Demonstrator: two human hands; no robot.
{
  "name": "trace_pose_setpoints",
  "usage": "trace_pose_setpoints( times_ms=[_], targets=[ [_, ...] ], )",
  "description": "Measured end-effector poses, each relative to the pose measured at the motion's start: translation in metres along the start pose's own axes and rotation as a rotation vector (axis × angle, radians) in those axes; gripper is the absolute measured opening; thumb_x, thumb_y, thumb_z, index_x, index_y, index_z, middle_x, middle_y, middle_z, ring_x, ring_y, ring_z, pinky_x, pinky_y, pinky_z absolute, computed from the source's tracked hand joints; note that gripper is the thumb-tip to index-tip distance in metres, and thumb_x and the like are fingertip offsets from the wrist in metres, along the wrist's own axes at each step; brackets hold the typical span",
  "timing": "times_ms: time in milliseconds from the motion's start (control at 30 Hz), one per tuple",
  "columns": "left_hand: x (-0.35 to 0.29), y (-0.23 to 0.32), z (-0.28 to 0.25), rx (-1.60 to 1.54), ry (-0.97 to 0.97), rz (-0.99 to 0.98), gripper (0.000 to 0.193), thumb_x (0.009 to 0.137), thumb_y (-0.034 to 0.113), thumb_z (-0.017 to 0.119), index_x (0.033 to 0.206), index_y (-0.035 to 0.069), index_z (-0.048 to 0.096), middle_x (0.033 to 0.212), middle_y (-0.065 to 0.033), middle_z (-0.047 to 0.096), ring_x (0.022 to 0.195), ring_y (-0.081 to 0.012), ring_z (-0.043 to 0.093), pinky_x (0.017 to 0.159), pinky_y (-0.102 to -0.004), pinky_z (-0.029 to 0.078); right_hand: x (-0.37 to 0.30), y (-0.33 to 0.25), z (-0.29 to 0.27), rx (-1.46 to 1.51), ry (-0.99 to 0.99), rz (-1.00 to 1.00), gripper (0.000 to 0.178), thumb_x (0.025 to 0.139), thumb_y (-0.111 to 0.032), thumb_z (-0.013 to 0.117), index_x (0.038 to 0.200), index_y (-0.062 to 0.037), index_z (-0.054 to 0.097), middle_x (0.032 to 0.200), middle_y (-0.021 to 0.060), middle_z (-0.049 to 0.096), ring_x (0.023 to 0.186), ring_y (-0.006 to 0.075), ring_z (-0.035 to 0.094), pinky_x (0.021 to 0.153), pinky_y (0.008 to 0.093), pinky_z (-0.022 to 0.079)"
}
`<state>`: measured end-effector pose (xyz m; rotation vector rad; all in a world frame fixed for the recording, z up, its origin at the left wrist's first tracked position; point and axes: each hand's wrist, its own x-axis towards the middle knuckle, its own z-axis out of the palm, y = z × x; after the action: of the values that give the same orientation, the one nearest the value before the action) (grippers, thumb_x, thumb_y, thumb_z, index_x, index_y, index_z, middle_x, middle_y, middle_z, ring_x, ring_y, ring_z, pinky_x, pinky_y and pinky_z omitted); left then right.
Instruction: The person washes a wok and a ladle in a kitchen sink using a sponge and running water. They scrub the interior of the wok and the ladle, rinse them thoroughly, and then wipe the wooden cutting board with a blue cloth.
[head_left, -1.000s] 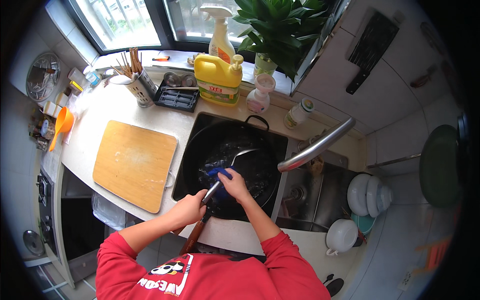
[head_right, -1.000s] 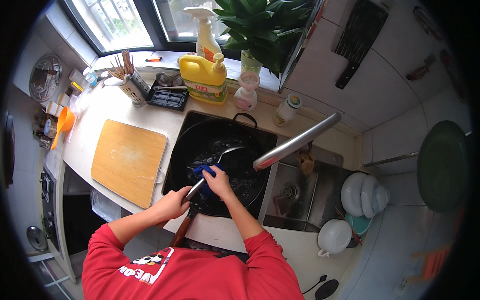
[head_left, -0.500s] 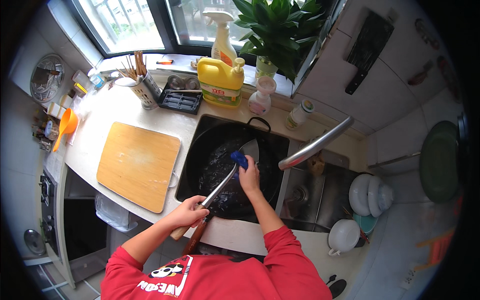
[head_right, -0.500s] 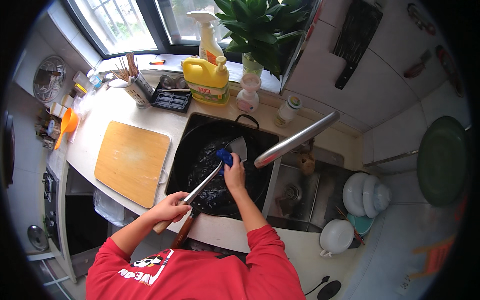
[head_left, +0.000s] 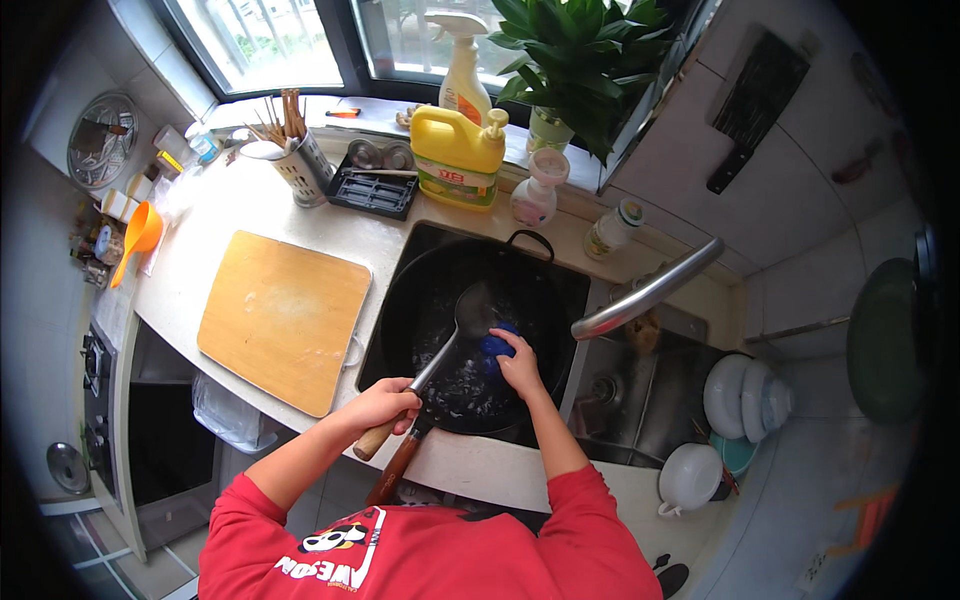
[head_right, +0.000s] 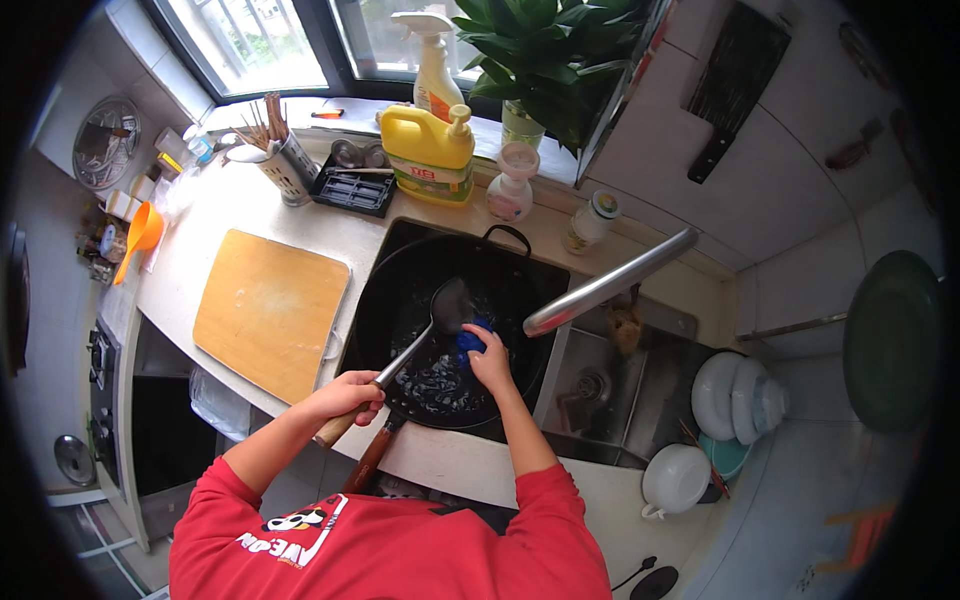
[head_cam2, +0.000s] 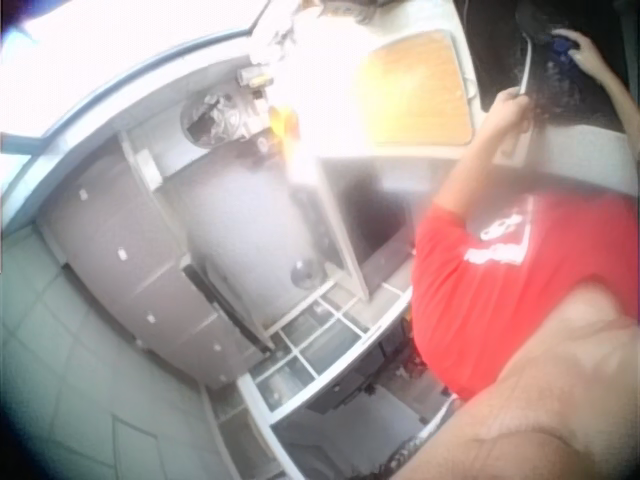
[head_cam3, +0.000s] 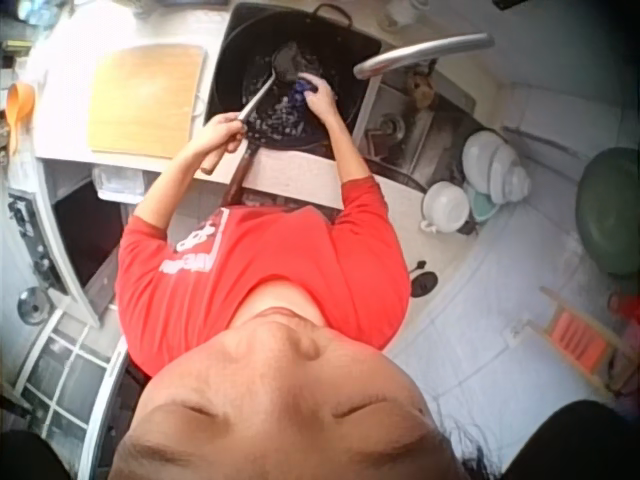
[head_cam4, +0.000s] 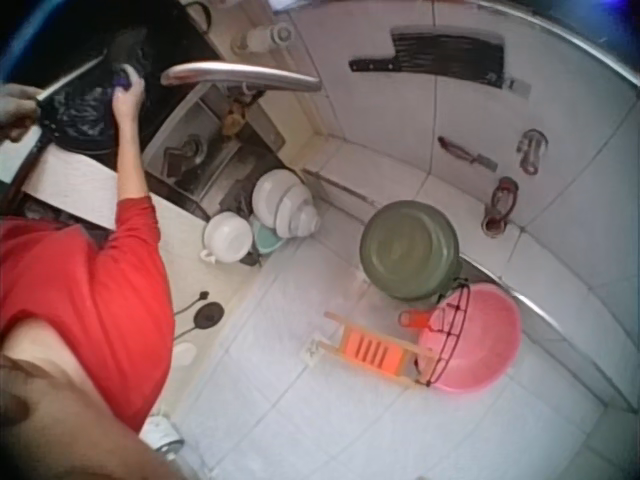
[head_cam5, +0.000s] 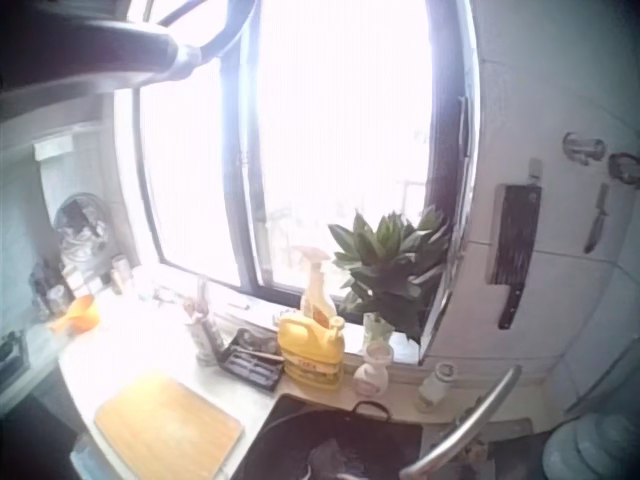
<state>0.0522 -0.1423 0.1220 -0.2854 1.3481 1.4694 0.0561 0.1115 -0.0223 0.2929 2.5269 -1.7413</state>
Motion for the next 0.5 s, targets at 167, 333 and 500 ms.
trace_pose_setpoints(
  times_ms=[167, 333, 500],
  targets=[
    [0.010, 0.030, 0.017, -0.108, -0.084, -0.073, 0.010, 0.082, 0.005, 0.052, 0.078, 0.005, 0.044, 0.061, -0.0020, 0.043, 0.045, -0.0102, 0.042, 0.044, -0.0250, 0.034, -0.034, -0.114, -0.026, 0.087, -0.171, -0.292, 0.052, 0.066, 0.003, 0.059, 0.116, -0.0131, 0.057, 0.117, 0.0164, 0.053, 0.113, 0.0329, 0.048, 0.097, 0.0356, 0.038],
    [0.012, 0.053, 0.027, -0.180, -0.147, -0.163, 0.009, 0.085, 0.004, 0.050, 0.080, 0.007, 0.043, 0.060, -0.0006, 0.041, 0.045, -0.0082, 0.040, 0.044, -0.0237, 0.032, -0.042, -0.129, -0.014, -0.298, -0.279, -0.649, 0.061, 0.063, -0.002, 0.064, 0.120, -0.0197, 0.052, 0.117, 0.0141, 0.049, 0.114, 0.0400, 0.040, 0.098, 0.0475, 0.035],
    [0.003, 0.054, 0.030, -0.276, -0.244, -0.141, 0.012, 0.084, 0.000, 0.047, 0.087, 0.008, 0.039, 0.063, -0.0026, 0.040, 0.044, -0.0100, 0.042, 0.043, -0.0253, 0.034, -0.020, -0.092, 0.006, -0.440, -0.042, -0.568, 0.045, 0.062, 0.001, 0.061, 0.104, -0.0157, 0.058, 0.105, 0.0116, 0.050, 0.108, 0.0388, 0.042, 0.090, 0.0458, 0.039]
  ],
)
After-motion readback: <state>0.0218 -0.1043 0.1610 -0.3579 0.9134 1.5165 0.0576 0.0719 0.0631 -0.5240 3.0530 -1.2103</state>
